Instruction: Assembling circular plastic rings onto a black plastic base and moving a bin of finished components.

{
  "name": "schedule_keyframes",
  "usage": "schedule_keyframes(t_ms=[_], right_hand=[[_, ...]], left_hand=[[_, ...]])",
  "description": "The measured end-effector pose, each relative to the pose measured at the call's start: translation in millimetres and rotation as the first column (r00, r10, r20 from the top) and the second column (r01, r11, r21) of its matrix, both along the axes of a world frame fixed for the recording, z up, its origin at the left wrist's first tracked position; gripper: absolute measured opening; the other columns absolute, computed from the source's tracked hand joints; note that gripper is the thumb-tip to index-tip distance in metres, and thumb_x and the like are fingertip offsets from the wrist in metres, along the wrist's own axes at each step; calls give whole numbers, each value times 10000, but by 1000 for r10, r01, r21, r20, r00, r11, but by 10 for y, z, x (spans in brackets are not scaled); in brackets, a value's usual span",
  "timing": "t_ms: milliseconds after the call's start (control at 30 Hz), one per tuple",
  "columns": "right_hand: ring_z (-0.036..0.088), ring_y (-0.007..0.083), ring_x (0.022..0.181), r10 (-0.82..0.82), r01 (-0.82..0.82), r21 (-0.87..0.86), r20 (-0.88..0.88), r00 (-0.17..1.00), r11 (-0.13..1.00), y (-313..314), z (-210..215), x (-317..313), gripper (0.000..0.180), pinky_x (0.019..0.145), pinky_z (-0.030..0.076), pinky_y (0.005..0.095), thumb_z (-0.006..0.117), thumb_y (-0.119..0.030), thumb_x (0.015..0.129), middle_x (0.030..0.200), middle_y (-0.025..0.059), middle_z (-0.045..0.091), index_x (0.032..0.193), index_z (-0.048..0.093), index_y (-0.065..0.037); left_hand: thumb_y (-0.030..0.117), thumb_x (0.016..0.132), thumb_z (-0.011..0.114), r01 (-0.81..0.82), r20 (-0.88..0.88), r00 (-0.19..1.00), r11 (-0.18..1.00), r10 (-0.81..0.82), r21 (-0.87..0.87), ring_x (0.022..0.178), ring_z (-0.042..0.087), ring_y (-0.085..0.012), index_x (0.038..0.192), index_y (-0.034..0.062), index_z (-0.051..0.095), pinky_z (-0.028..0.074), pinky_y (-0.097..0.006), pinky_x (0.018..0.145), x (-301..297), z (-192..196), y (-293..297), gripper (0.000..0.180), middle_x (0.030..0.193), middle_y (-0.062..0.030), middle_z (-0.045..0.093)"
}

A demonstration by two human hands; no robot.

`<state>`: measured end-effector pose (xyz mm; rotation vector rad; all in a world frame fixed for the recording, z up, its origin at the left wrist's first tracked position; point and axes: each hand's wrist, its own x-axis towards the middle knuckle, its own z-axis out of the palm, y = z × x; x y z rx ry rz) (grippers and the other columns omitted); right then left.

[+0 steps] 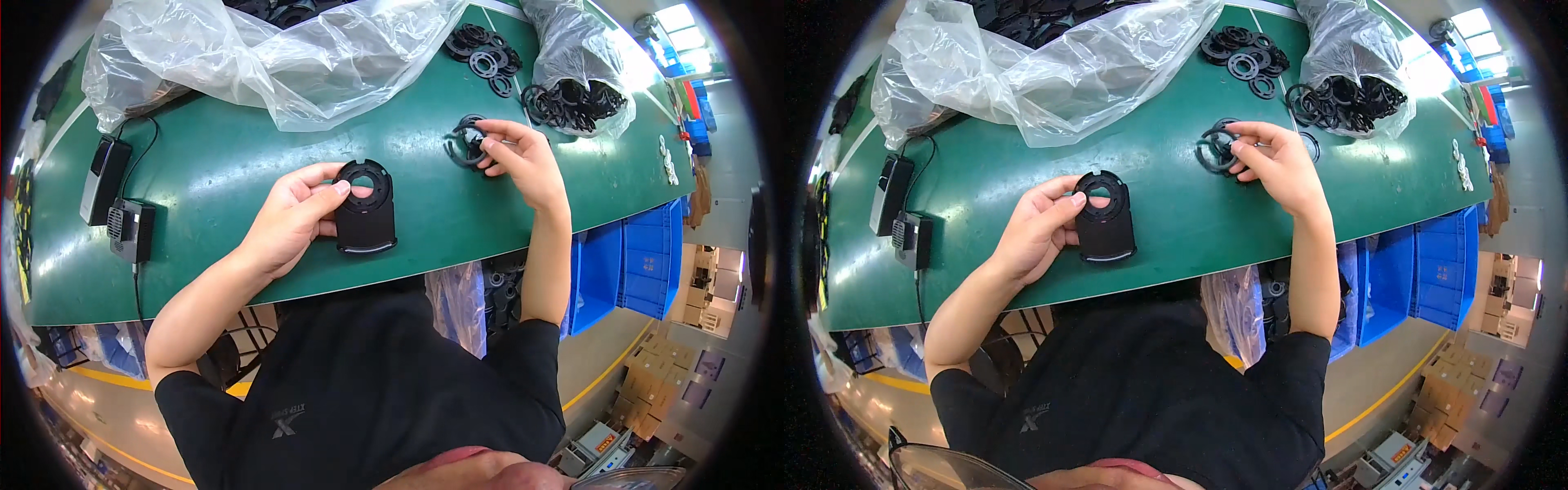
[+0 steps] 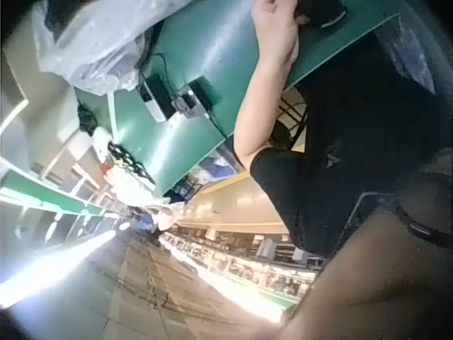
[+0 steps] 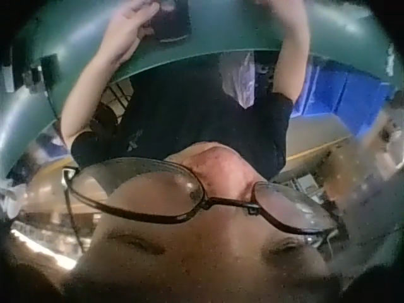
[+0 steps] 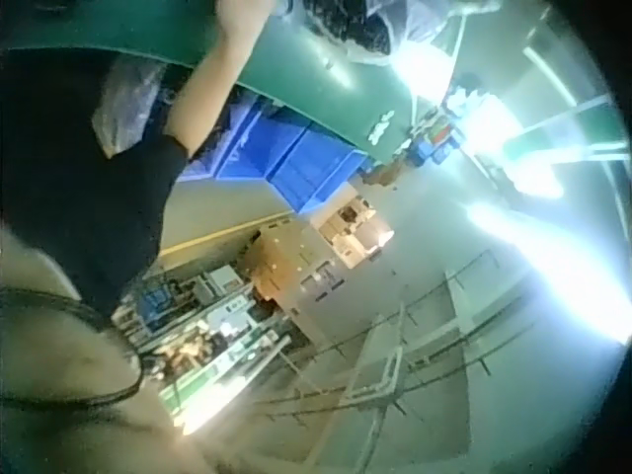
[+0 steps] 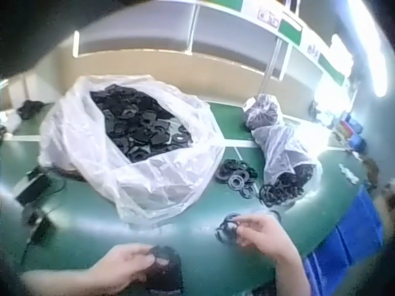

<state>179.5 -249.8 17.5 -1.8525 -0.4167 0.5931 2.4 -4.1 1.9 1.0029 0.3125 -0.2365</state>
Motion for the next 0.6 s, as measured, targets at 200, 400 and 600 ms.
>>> schedule_keyframes(t_ms=[200,400,600], right_hand=[[607,95,689,-111,106,197,17,994,975,-4,107,-50,279,590,508,206,609,-24,803,828,48,603,1073,580,41],[631,111,619,-60,53,30,363,930,998,428,-68,-487,250,555,503,221,634,-12,776,726,96,647,1020,603,32],[602,122,553,137,41,-287,571,809,957,423,35,-595,308,493,456,230,700,-60,724,712,109,650,1009,615,19]], left_hand=[[144,906,507,-11,-8,1000,1000,11,-14,831,635,-147,1140,-10,514,535,-293,717,-8,-10,4,280,1005,-104,634],[152,907,507,-37,-2,999,999,37,-8,831,637,-152,1142,-13,505,536,-295,719,10,-1,5,287,1007,-106,633],[152,905,501,-76,8,997,997,76,9,854,633,-164,1142,-17,502,534,-320,747,11,3,36,291,1021,-104,624]])
